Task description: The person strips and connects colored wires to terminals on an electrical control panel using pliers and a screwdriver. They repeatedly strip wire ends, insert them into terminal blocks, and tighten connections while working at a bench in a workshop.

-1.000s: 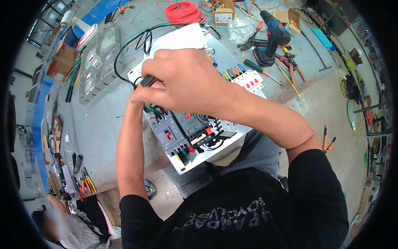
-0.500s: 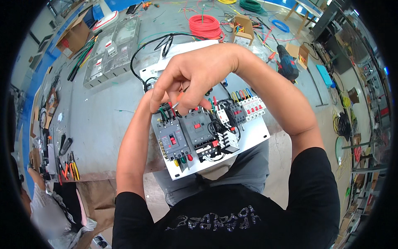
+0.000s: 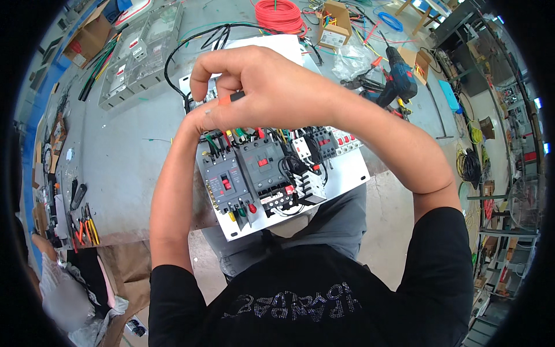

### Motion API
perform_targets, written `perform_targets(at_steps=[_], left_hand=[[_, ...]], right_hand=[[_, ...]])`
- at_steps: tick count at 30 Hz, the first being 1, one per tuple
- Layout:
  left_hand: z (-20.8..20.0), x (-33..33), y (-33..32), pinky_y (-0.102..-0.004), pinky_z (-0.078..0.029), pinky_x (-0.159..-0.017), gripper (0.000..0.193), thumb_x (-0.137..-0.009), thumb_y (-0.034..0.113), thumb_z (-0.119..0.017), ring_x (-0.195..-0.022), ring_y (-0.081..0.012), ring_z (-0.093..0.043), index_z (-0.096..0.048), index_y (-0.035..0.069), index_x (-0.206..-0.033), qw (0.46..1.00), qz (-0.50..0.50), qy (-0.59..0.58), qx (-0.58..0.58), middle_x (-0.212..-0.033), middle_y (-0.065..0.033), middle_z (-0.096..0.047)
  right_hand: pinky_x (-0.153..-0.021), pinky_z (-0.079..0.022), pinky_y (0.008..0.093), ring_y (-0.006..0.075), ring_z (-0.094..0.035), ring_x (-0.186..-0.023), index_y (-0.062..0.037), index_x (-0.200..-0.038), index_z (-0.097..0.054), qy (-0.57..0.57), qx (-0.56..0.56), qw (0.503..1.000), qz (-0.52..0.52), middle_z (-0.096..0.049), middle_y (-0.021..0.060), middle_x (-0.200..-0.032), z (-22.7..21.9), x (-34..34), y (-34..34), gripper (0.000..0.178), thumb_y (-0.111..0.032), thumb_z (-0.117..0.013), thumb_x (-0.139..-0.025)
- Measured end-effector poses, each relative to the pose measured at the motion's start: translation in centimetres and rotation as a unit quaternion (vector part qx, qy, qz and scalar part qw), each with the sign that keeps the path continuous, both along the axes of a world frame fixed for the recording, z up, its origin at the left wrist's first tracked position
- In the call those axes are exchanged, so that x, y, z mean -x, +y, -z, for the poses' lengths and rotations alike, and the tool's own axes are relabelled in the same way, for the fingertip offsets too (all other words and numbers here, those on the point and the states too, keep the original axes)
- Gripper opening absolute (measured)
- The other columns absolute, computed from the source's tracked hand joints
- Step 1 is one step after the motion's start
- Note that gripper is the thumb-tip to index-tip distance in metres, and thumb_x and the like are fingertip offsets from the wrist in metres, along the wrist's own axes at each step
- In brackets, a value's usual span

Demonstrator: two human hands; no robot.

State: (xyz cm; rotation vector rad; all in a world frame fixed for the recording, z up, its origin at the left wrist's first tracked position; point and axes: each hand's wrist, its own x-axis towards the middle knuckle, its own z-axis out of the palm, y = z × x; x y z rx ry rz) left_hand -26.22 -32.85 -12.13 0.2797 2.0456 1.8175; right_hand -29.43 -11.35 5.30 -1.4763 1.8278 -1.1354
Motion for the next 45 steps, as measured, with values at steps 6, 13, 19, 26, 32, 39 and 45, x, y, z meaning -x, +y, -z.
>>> perform_targets(at_steps=[6,13,19,26,32,39,45], left_hand=[[-3.3,-1.4,1.6,-0.0356,-0.059,-0.095,0.032,-0.091,0.022,-0.081,-0.101,-0.0166,-0.072,-0.074,0.002,-0.115,0.999,-0.014,0.023,0.025,-0.107,-0.0065,-0.076],[-1.3,-1.0,1.7,-0.0367,-0.060,-0.094,0.038,-0.091,0.021,-0.084,-0.103,-0.0182,-0.072,-0.072,0.000,-0.120,1.000,-0.016,0.023,0.001,-0.110,-0.0086,-0.076],[0.9,1.0,-0.2,-0.0353,-0.061,-0.093,0.046,-0.091,0.030,-0.089,-0.108,-0.0183,-0.071,-0.071,0.003,-0.124,0.997,0.033,0.074,0.015,-0.118,-0.0067,-0.073],[0.1,-0.1,0.8,-0.0333,-0.060,-0.094,0.036,-0.100,0.026,-0.076,-0.107,-0.0190,-0.074,-0.072,0.001,-0.126,0.998,-0.029,-0.039,-0.035,-0.117,-0.0068,-0.075],[0.3,0.2,0.9,-0.0342,-0.057,-0.103,0.037,-0.100,0.011,-0.065,-0.106,-0.0192,-0.075,-0.070,-0.005,-0.133,0.996,-0.013,-0.081,-0.035,-0.112,-0.0127,-0.078],[0.6,-0.7,0.9,-0.0346,-0.059,-0.099,0.057,-0.109,0.045,-0.055,-0.109,-0.0229,-0.075,-0.068,-0.004,-0.137,0.989,-0.078,-0.109,-0.066,-0.115,-0.0140,-0.078],[0.9,-1.3,0.9,-0.0393,-0.059,-0.099,0.060,-0.106,0.046,-0.056,-0.112,-0.0290,-0.074,-0.066,-0.004,-0.138,0.982,-0.109,-0.103,-0.111,-0.118,-0.0175,-0.077]], right_hand=[[-0.062,-0.041,0.0230,0.0013,-0.055,-0.066,-0.0037,-0.112,-0.059,-0.008,0.009,0.996,0.085,-0.060,-0.0034,-0.065,0.2,-1.1,0.4,0.027,-0.014,-0.076,-0.093],[-0.058,-0.050,0.0321,0.0151,-0.062,-0.059,0.0001,-0.109,-0.063,0.000,0.045,0.986,0.158,-0.069,0.0092,-0.070,1.3,-2.1,0.2,0.036,-0.021,-0.078,-0.084],[-0.055,-0.049,0.0285,0.0105,-0.064,-0.061,-0.0006,-0.104,-0.076,-0.088,-0.066,0.993,-0.031,-0.072,0.0044,-0.076,-0.2,0.6,-0.1,0.032,-0.029,-0.080,-0.090],[-0.057,-0.054,0.0308,0.0132,-0.067,-0.063,-0.0008,-0.100,-0.080,-0.028,-0.017,0.998,-0.051,-0.074,0.0061,-0.079,0.0,1.4,0.3,0.031,-0.031,-0.079,-0.092],[-0.067,-0.052,0.0319,0.0141,-0.064,-0.069,-0.0049,-0.099,-0.082,0.110,0.164,0.978,-0.062,-0.073,0.0051,-0.077,-5.6,1.4,-1.0,0.038,-0.041,-0.077,-0.090],[-0.076,-0.055,0.0426,0.0334,-0.072,-0.086,-0.0080,-0.104,-0.076,0.391,-0.003,0.893,0.222,-0.075,0.0142,-0.094,5.7,11.6,7.3,0.021,-0.027,-0.073,-0.097],[-0.079,-0.055,0.0484,0.0380,-0.071,-0.088,-0.0095,-0.102,-0.077,0.383,-0.130,0.882,0.244,-0.073,0.0143,-0.090,17.2,16.6,10.7,0.022,-0.030,-0.074,-0.095]])
